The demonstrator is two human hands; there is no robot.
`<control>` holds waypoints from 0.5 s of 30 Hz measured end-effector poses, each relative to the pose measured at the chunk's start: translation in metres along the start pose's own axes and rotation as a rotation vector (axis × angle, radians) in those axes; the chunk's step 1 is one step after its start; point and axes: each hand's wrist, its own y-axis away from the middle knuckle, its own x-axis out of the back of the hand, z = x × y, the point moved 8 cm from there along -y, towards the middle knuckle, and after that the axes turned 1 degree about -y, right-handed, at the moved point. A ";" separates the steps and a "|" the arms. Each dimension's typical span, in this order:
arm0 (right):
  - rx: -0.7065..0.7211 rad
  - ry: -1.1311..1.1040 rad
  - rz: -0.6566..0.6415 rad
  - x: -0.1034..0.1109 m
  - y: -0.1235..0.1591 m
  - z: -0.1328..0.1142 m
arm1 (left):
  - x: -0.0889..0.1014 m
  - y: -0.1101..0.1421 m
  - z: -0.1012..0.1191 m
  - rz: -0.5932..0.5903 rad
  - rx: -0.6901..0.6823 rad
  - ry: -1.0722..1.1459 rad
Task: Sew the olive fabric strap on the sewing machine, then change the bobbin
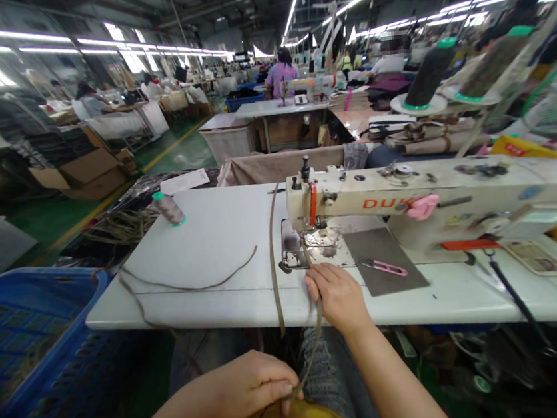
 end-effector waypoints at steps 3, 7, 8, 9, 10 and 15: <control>-0.007 -0.002 0.001 0.001 0.000 0.000 | 0.002 -0.003 -0.023 0.085 0.188 -0.043; -0.014 -0.012 0.003 0.001 0.001 0.000 | 0.007 0.003 -0.067 0.207 0.467 -0.180; -0.015 -0.015 0.000 0.001 0.002 0.000 | 0.008 0.004 -0.079 0.233 0.523 -0.181; -0.017 -0.017 -0.001 0.001 0.002 0.000 | 0.009 0.004 -0.089 0.254 0.561 -0.180; -0.018 -0.018 0.000 0.001 0.002 0.000 | 0.011 0.003 -0.099 0.270 0.578 -0.182; -0.011 -0.007 0.000 0.001 0.002 0.000 | 0.012 -0.025 -0.128 0.242 0.487 -0.194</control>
